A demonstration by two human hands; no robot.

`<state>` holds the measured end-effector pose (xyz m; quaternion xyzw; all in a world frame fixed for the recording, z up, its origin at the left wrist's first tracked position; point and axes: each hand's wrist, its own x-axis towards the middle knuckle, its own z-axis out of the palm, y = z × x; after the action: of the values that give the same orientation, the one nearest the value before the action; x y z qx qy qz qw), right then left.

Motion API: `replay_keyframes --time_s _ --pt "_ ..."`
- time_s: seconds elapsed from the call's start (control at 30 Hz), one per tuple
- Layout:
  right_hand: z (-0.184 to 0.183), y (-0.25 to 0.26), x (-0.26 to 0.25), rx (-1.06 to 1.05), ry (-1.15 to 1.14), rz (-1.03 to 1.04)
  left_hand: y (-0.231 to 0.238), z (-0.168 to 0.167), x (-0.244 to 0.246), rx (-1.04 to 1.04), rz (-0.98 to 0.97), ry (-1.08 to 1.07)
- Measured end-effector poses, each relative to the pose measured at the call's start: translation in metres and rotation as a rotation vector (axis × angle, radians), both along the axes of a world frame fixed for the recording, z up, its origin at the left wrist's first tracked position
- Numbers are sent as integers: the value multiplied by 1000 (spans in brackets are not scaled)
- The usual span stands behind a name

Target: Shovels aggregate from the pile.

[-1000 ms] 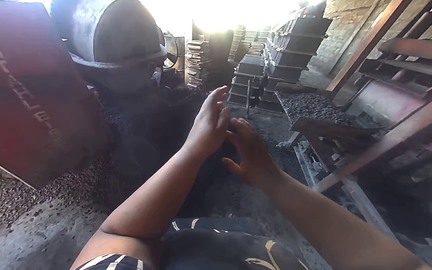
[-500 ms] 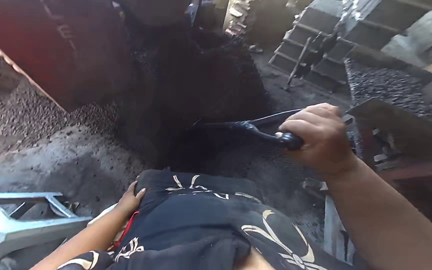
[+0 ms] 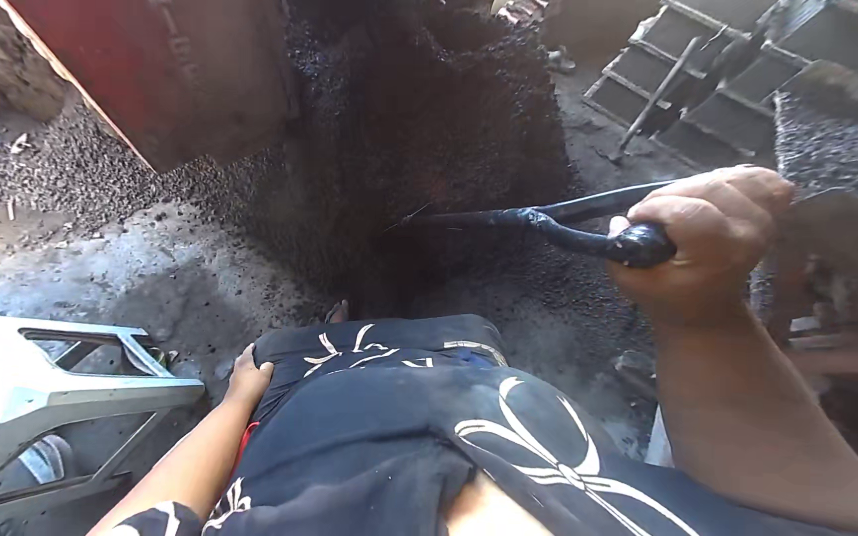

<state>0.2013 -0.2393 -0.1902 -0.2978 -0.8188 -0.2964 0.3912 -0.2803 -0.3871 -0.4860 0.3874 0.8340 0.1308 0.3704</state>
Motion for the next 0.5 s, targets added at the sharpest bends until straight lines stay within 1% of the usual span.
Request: replay_keyframes --time_s 0.1,0.17,0.3,0.5 --pt "0 4 -3 21 1 1 2 -1 -4 18 -127 84" --pt "1 6 -4 48 -1 10 5 -1 -6 5 -176 105" --pt "-1 5 -7 78 7 25 11 -4 -8 -1 -243 109" --pt "-5 -2 -6 72 40 11 32 -8 -9 -15 -309 98"
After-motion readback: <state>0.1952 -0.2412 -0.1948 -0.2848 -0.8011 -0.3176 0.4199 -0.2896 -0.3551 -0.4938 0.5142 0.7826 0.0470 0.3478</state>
